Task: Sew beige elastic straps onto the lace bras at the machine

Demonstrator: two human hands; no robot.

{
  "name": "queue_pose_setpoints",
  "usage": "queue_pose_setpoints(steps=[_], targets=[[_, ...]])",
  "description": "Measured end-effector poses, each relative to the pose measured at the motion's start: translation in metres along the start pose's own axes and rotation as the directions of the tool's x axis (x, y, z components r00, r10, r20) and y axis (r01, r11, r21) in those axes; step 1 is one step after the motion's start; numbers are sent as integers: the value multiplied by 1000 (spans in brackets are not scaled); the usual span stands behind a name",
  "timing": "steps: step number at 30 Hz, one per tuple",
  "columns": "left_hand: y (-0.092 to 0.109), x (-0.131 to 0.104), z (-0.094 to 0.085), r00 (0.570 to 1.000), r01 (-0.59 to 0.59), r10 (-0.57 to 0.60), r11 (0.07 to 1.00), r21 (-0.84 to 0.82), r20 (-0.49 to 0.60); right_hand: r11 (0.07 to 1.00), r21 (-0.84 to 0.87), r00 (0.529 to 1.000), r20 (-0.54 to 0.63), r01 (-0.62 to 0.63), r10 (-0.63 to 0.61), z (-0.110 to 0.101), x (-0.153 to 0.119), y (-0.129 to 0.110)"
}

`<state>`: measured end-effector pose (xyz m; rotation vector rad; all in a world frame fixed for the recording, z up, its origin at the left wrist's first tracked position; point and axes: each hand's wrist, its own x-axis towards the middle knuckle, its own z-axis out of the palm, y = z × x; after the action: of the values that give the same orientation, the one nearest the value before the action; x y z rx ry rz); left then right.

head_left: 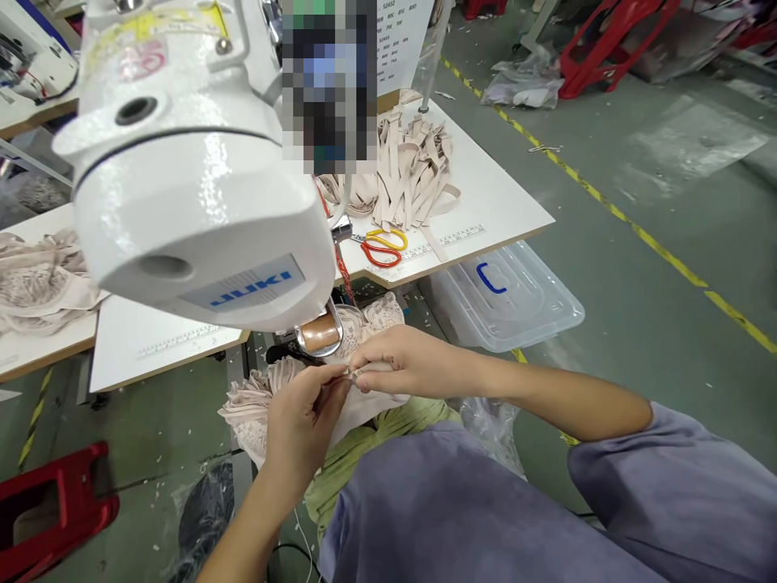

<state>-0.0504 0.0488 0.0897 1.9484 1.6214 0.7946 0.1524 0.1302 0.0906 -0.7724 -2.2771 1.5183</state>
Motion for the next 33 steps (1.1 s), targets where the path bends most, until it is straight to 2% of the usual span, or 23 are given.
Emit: queue_pose_setpoints(steps=[3, 5, 9, 12, 14, 15, 17, 19, 20, 21, 23, 26, 29, 31, 33], targets=[[-2, 4, -3, 987, 21, -25, 999, 28, 157, 995, -96, 1000, -18, 21, -23, 3, -1, 1], [-3, 5, -3, 981, -1, -21, 994, 112, 193, 989, -138, 997, -55, 43, -51, 7, -2, 2], [-1, 3, 4, 997, -23, 1, 962, 272, 79, 957, -257, 962, -198, 132, -186, 15, -1, 5], [-2, 3, 9, 999, 24, -28, 974, 226, 16, 944, -283, 931, -267, 171, -249, 12, 11, 8], [-9, 4, 9, 995, 56, -35, 970, 238, -89, 951, -268, 938, -261, 156, -227, 5, 25, 8], [-14, 5, 9, 988, 42, 3, 956, 290, -153, 954, -267, 949, -241, 137, -203, 1, 33, 7], [-28, 6, 6, 954, -82, 202, 886, 456, -221, 955, -282, 971, -190, 89, -147, -7, 47, 4], [-42, 7, 3, 885, -263, 433, 768, 584, -171, 949, -312, 983, -148, 55, -106, -12, 57, 0], [-49, 8, 1, 848, -339, 513, 714, 612, -129, 945, -325, 987, -132, 45, -92, -14, 61, -2], [-55, 8, -1, 822, -388, 562, 677, 626, -98, 941, -337, 989, -120, 41, -86, -15, 63, -4], [-63, 10, -4, 809, -423, 585, 644, 638, -55, 931, -362, 991, -104, 44, -88, -16, 64, -7], [-63, 12, -6, 816, -421, 578, 618, 663, -21, 909, -413, 989, -101, 56, -107, -14, 62, -5], [-51, 14, -6, 878, -350, 479, 625, 698, 11, 870, -489, 961, -201, 71, -191, -4, 54, 5], [-42, 14, -6, 925, -297, 379, 653, 696, 40, 808, -582, 893, -312, 89, -323, 6, 48, 14], [-39, 16, -8, 949, -268, 309, 689, 674, 62, 733, -674, 795, -393, 93, -462, 16, 42, 22]])
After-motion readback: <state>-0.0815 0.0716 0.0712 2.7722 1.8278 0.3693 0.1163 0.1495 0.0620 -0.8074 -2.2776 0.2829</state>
